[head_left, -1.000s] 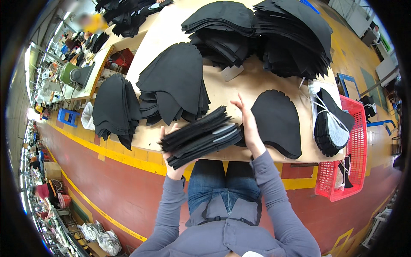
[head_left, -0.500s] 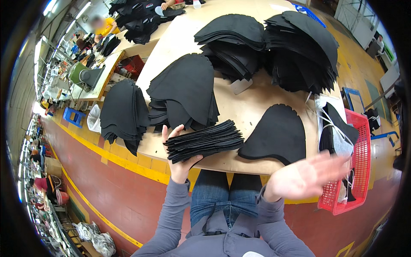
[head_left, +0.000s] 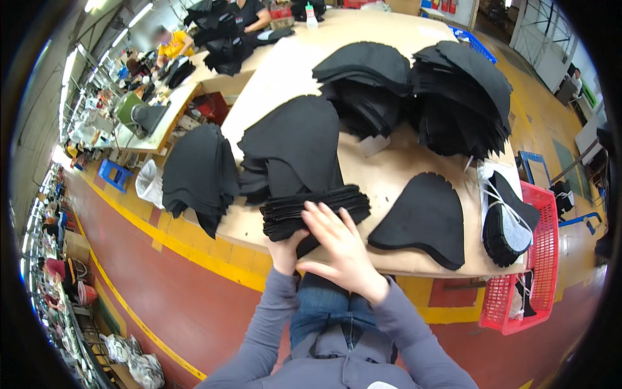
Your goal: The person repeatedly picks up black fabric pieces from a table, aligns them into neat stacks, and places them back down. They occasionally insert a gray insert into a stack and tie a bundle with a white string. The work occurs at a large table in a busy factory floor with other workers visible in the background.
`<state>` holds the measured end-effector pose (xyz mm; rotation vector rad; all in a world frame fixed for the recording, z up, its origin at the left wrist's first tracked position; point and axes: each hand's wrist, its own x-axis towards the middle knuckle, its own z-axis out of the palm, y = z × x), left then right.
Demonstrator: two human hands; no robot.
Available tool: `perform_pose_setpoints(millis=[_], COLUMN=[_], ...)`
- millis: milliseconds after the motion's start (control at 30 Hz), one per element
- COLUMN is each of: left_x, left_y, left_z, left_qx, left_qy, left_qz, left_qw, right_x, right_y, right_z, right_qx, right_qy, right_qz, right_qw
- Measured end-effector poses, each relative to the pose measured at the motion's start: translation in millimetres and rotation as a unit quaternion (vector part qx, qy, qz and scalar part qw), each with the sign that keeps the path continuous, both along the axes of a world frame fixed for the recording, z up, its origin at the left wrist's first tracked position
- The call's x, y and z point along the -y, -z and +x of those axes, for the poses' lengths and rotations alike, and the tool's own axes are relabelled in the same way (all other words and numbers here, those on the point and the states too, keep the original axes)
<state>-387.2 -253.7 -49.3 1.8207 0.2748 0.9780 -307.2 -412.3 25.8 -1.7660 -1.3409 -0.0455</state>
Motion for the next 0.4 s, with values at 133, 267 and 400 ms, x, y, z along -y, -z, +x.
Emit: perform_pose_setpoints(millis=[133, 267, 400], left_x=[14.4, 31.3, 17.2], left_y=[12.5, -19.9, -4.1], left_z=[2.7, -4.8, -20.7], left_qx=[0.199, 0.252, 0.302], left_qy=[0.03, 0.145, 0.231], left_qz=[-0.316, -0.483, -0.512], left_qw=[0.927, 0.826, 0.77], right_x=[34.1, 20.8, 12.3], right_y=[63.6, 128.7, 80.9], right_z=[-25.4, -33.1, -3.5], right_qx=[-0.304, -0.598, -0.484], right_qy=[0.213, 0.113, 0.087], right_qz=[0.313, 0.34, 0.015], right_qw=[0.874, 0.717, 0.871])
